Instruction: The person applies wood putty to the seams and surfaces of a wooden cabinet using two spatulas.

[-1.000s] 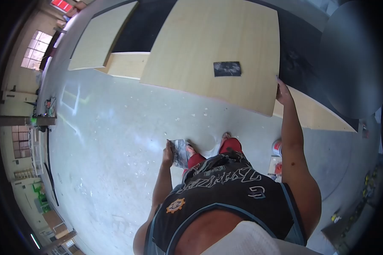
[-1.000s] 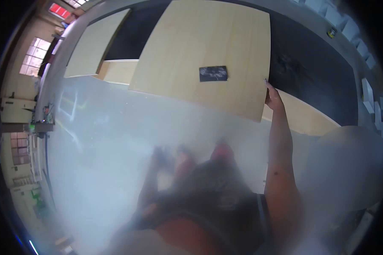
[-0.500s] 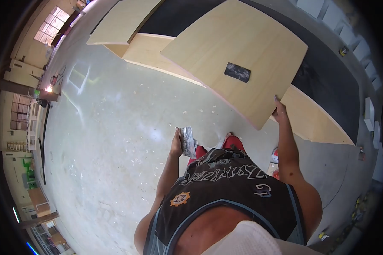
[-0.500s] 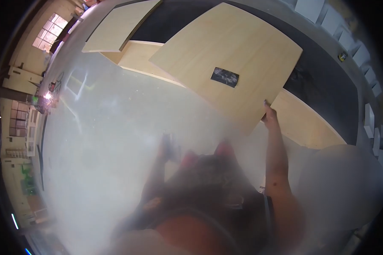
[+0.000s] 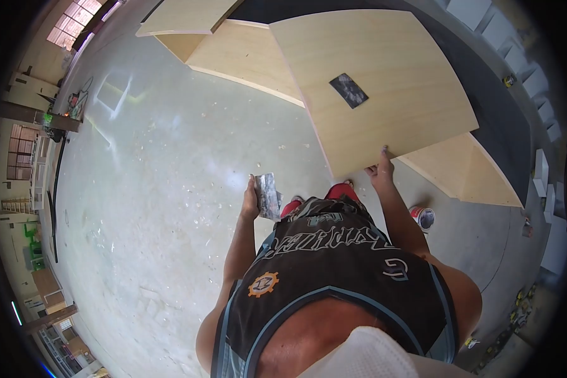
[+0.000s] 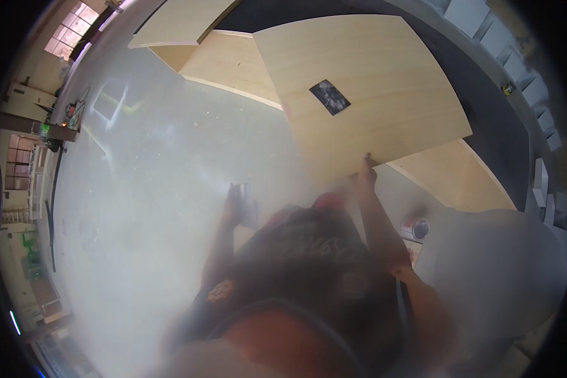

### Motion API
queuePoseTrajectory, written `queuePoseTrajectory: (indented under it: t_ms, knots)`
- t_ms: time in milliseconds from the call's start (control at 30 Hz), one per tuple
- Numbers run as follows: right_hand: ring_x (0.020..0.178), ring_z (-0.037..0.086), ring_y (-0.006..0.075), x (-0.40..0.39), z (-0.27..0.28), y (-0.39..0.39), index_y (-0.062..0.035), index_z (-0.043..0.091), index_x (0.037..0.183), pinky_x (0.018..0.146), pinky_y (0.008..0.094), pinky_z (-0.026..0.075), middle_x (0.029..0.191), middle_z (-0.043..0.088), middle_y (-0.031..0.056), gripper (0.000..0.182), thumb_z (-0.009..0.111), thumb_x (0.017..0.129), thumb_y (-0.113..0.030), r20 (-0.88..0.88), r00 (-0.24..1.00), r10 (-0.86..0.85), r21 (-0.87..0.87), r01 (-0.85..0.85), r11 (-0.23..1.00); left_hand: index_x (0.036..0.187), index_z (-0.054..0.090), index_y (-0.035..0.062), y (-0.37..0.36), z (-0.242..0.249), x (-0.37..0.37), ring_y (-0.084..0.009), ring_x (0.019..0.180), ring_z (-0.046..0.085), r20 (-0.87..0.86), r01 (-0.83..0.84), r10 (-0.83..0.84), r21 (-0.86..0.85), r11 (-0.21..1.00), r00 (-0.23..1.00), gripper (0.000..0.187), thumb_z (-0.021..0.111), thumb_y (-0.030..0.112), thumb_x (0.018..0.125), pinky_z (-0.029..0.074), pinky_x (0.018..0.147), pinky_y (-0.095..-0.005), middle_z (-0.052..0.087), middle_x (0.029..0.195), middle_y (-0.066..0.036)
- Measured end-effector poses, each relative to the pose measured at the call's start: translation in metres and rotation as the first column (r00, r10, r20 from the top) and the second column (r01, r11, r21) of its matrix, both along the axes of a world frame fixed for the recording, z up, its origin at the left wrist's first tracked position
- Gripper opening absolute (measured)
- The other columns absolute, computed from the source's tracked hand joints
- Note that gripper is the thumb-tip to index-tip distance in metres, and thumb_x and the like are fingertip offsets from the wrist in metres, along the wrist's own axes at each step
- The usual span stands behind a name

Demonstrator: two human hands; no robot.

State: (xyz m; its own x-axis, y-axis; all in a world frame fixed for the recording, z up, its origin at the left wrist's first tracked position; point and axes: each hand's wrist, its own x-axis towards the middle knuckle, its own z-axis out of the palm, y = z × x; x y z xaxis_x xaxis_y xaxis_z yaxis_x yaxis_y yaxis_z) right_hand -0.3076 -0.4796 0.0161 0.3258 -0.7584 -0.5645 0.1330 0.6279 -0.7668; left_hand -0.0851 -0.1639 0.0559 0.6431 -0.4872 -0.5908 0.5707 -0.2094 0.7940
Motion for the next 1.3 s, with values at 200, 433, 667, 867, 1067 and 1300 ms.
queuePoseTrajectory:
  t_ms: [200, 433, 667, 867, 1067, 1300]
  knots:
    - [0.105, 0.054, 0.0294, 0.108, -0.014, 0.022, -0.0046, 0.04, 0.123, 0.088, 0.0466, 0.047, 0.117, 0.052, 0.014, 0.058, 0.048, 0.088, -0.05, 0.058, 0.992, -0.112, 0.198, 0.099, 0.975, 0.103, 0.054, 0.0039, 0.046, -0.029, 0.006, -0.0257, 0.069, 0.064, -0.264, -0.221, 0.154, -0.249, 0.943, 0.952, 0.063, 0.027, 0.059, 0.09, 0.055, 0.063, -0.0392, 0.061, 0.079, -0.011]
    - [0.113, 0.047, 0.0342, 0.25, 0.026, 0.049, -0.0129, 0.025, 0.132, 0.093, 0.0482, 0.043, 0.126, 0.043, 0.0146, 0.064, 0.05, 0.086, -0.05, 0.284, 0.948, 0.145, 0.219, -0.211, 0.953, 0.11, 0.05, 0.0058, 0.072, -0.011, 0.015, -0.0248, 0.071, 0.062, -0.291, -0.346, 0.28, -0.204, 0.916, 0.915, 0.059, 0.029, 0.058, 0.09, 0.053, 0.065, -0.04, 0.059, 0.084, -0.009]
    - [0.115, 0.046, 0.0358, 0.244, 0.056, 0.072, -0.0142, 0.028, 0.135, 0.094, 0.0452, 0.042, 0.124, 0.046, 0.0202, 0.065, 0.054, 0.085, -0.046, 0.33, 0.844, 0.423, 0.216, -0.504, 0.836, 0.107, 0.053, 0.0043, 0.048, 0.035, 0.061, -0.0166, 0.057, 0.054, -0.105, -0.219, 0.213, -0.042, 0.975, 0.971, 0.062, 0.029, 0.059, 0.09, 0.046, 0.053, -0.0296, 0.056, 0.07, -0.006]
    - [0.101, 0.053, 0.0264, 0.143, 0.059, 0.064, -0.019, 0.04, 0.125, 0.086, 0.0448, 0.044, 0.113, 0.053, 0.013, 0.052, 0.059, 0.082, -0.041, 0.344, 0.938, -0.049, 0.26, -0.045, 0.965, 0.129, 0.035, 0.0042, -0.052, 0.081, 0.139, -0.0056, 0.038, 0.031, -0.103, 0.097, -0.116, -0.179, 0.979, 0.988, 0.065, 0.031, 0.057, 0.09, 0.025, 0.035, -0.0183, 0.058, 0.109, -0.025]
    - [0.109, 0.048, 0.0288, 0.112, 0.07, 0.051, -0.0069, 0.049, 0.118, 0.094, 0.0454, 0.039, 0.116, 0.049, 0.013, 0.05, 0.069, 0.077, -0.027, 0.316, 0.892, -0.324, 0.138, 0.294, 0.946, 0.121, 0.038, 0.0057, -0.12, 0.137, 0.145, -0.0085, 0.041, 0.036, -0.036, 0.018, -0.021, -0.067, 0.998, 0.999, 0.063, 0.04, 0.058, 0.086, 0.031, 0.036, -0.0183, 0.051, 0.119, -0.025]
    - [0.074, 0.06, 0.0162, 0.1, 0.101, 0.103, 0.0001, 0.06, 0.101, 0.068, 0.0267, 0.051, 0.091, 0.062, 0.008, 0.034, 0.072, 0.073, -0.016, 0.195, 0.887, -0.418, 0.002, 0.426, 0.905, 0.116, 0.042, 0.0066, -0.116, 0.103, 0.187, -0.0102, 0.047, 0.042, -0.232, 0.369, -0.464, -0.356, 0.858, 0.855, 0.049, 0.042, 0.048, 0.088, 0.035, 0.042, -0.0217, 0.042, 0.13, -0.023]
